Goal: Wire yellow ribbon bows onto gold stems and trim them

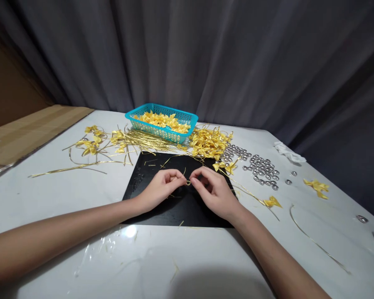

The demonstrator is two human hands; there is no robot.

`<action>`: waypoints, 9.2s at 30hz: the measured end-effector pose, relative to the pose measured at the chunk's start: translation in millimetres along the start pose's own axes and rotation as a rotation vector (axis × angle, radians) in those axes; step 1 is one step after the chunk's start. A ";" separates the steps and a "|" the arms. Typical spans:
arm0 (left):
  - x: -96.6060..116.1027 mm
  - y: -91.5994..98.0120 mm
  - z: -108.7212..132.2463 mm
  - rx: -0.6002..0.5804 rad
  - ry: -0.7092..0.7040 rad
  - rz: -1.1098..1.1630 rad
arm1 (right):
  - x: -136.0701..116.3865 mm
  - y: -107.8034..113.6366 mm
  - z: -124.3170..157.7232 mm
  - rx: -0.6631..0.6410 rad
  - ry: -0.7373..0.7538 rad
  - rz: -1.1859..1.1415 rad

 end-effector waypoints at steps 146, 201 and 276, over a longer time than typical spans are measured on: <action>-2.1 1.2 -5.1 0.010 -0.101 0.063 | 28.5 -40.8 11.5 -0.312 -0.755 -0.902; -0.6 0.7 -3.6 -0.021 -0.058 0.087 | 27.1 -39.6 15.5 -0.341 -0.857 -0.893; -8.7 -1.6 -5.3 -0.154 -0.048 -0.045 | 89.5 99.3 -3.8 0.580 -0.390 0.250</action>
Point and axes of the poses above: each hand's wrist, its own z-axis away from the middle knuckle, its own y-axis out of the back of the hand, x = y × z, the point moved 6 cm from there along -z, towards the middle knuckle, and after that the axes turned 9 degrees about -y, right-handed, at the moved point
